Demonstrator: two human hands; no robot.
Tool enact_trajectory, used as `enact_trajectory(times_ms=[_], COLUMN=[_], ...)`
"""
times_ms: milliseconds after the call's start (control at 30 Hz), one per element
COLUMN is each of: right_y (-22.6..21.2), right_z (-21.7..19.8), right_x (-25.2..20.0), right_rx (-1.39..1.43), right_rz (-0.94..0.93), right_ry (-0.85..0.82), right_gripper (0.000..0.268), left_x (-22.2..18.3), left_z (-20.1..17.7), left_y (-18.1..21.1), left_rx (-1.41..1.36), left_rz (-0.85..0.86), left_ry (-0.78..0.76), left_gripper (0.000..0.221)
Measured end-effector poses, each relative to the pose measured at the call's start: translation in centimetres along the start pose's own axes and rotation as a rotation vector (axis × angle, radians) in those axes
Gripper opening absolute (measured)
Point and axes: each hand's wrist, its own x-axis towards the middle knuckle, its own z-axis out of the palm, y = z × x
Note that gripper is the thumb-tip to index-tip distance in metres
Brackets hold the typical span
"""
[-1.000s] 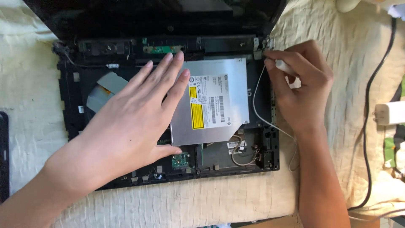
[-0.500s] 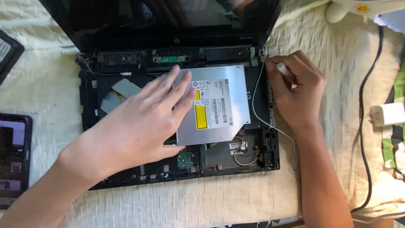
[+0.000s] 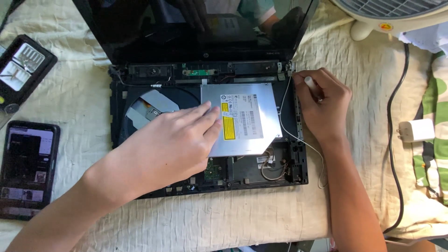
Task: Managing internal wiring and repositioning the optical drive inside a laptop during a repair process.
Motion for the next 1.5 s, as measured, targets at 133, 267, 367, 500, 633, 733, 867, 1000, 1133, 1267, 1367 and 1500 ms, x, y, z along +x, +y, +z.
enact_trajectory(times_ms=[133, 267, 367, 500, 633, 733, 867, 1000, 1133, 1267, 1367, 1500], right_y=[-0.1, -0.9, -0.2, -0.8, -2.4, -2.9, -3.6, -3.7, -4.7, -4.8, -4.2, -4.2], right_z=[0.0, 0.0, -0.1, -0.2, -0.1, -0.2, 0.0, -0.1, -0.1, 0.1, 0.4, 0.1], right_x=[0.0, -0.2, -0.3, -0.5, -0.8, -0.9, -1.2, -1.0, -0.8, -0.6, -0.7, -0.7], right_rx=[-0.004, -0.005, 0.068, 0.06, -0.028, -0.136, -0.186, -0.102, -0.044, -0.029, -0.027, -0.033], right_rz=[0.014, -0.018, -0.226, -0.369, -0.434, -0.557, -0.682, -0.703, -0.707, -0.72, -0.73, -0.721], right_ry=[0.002, 0.034, -0.054, -0.197, -0.262, -0.165, -0.119, -0.074, -0.007, 0.032, 0.046, 0.028], right_gripper=[0.008, 0.008, 0.037, 0.054, 0.059, 0.032, 0.018, 0.014, 0.021, 0.025, 0.014, 0.019], left_x=[-0.2, -0.6, -0.7, -0.6, -0.4, -0.2, -0.3, -1.9, -4.7, -5.2, -4.5, -3.0], left_z=[-1.6, -2.9, -3.8, -3.2, -3.0, -3.0, -2.7, -5.3, -5.8, -5.3, -5.7, -7.3], left_y=[0.0, -0.8, -1.4, -1.7, -1.7, -2.0, -2.1, -3.3, -4.4, -4.7, -4.0, -3.4], left_rx=[0.006, -0.126, -0.183, -0.236, -0.262, -0.33, -0.344, -0.566, -0.415, -0.385, -0.421, -0.388], left_rz=[0.077, 0.14, 0.117, 0.117, 0.094, 0.075, 0.032, -0.228, -0.597, -0.613, -0.649, -0.755], left_ry=[0.043, 0.208, 0.279, 0.205, 0.15, 0.132, 0.11, -0.144, -0.366, -0.34, -0.451, -0.681], left_gripper=[0.045, 0.035, 0.001, 0.008, 0.017, 0.025, 0.034, 0.082, 0.124, 0.112, 0.096, 0.061])
